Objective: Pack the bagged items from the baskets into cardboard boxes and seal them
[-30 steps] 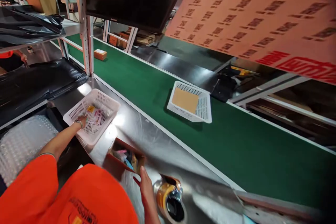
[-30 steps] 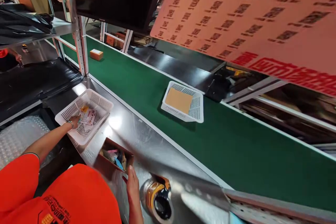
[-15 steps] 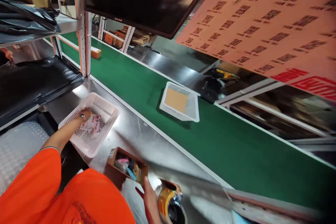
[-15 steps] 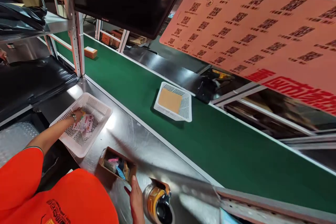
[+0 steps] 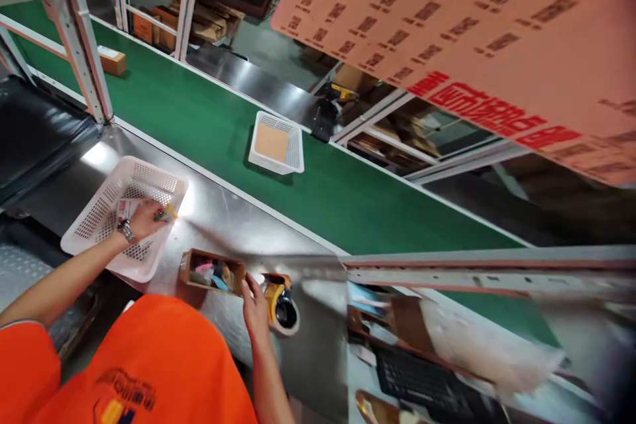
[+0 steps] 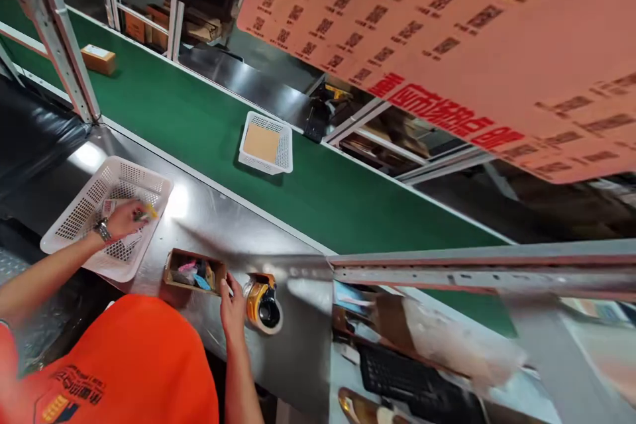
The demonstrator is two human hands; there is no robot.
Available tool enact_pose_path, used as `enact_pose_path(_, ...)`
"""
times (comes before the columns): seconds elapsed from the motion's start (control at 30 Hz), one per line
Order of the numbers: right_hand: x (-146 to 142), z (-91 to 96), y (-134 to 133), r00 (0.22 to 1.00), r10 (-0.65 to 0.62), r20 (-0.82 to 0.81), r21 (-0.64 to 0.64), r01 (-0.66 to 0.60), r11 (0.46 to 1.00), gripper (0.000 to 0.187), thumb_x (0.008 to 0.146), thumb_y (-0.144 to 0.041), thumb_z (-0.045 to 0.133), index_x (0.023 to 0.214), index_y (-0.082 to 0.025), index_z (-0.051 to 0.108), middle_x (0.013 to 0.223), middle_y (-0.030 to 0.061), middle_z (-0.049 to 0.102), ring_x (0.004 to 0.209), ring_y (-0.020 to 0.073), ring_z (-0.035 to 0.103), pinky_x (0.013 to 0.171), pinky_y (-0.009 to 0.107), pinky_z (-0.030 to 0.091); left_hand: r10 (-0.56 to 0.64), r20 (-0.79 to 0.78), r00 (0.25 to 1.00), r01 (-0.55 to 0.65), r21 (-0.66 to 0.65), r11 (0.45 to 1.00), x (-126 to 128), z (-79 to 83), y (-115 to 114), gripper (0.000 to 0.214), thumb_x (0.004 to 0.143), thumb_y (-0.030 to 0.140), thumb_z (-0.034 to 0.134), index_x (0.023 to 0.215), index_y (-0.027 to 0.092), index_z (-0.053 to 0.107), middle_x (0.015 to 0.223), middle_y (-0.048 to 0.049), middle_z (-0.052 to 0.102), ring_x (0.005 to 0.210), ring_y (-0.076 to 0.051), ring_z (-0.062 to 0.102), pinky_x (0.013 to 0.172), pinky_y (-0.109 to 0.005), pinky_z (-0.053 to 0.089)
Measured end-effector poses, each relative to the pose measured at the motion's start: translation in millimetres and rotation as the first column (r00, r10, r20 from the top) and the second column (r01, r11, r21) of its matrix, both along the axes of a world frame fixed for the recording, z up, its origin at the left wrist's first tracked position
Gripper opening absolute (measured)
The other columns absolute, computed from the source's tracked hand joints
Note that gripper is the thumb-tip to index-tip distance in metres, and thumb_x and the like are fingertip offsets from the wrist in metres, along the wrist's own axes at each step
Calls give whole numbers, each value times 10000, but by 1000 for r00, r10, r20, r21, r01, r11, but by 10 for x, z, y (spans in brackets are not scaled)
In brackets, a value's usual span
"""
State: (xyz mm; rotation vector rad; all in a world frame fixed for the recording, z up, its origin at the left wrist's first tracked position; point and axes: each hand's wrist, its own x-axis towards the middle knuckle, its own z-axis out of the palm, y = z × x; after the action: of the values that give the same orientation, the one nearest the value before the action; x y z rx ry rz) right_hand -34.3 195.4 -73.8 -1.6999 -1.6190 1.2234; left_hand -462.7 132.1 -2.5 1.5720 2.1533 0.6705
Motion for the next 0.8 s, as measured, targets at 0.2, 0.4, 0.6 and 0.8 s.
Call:
enact_pose_path(0.2,-125,259,-67,995,66,78,290,-86,953,701,989,-781,552,1312,-221,824,1300,182,784,1211,347,742,1144,614,595,-495,58,867,496,-6,868,1570,-158,70,306,943,385,901,1168,257,737,1177,-127,816,1114,-334,770,962,-435,619)
enact_pose_path(0.4,-238,409,-196,930,342,135,236,-365,900,614,1066,-668,564,1467,-261,788,1543,180,715,1465,356,664,1288,580,523,-567,111,816,561,85,823,1511,-328,105,413,1046,415,783,1409,247,680,1399,-176,774,1320,-341,729,1153,-455,589)
enact_pose_path(0.6,-466,302,-42,765,593,252,-30,-606,795,690,1051,-707,543,1506,-250,788,1706,173,641,1673,423,496,1411,633,355,-41,-111,993,14,-228,974,128,-462,-11,401,1076,126,534,1452,74,665,1541,-261,694,1501,-339,621,1317,-447,447)
enact_pose_path(0.8,-840,167,158,679,698,228,-169,-679,715,529,1000,-671,674,1187,-232,903,1303,188,867,1344,410,774,1178,526,567,84,-211,974,-170,-427,888,-570,-745,-321,770,750,170,863,1469,28,628,1575,-377,632,1551,-525,545,1264,-622,451)
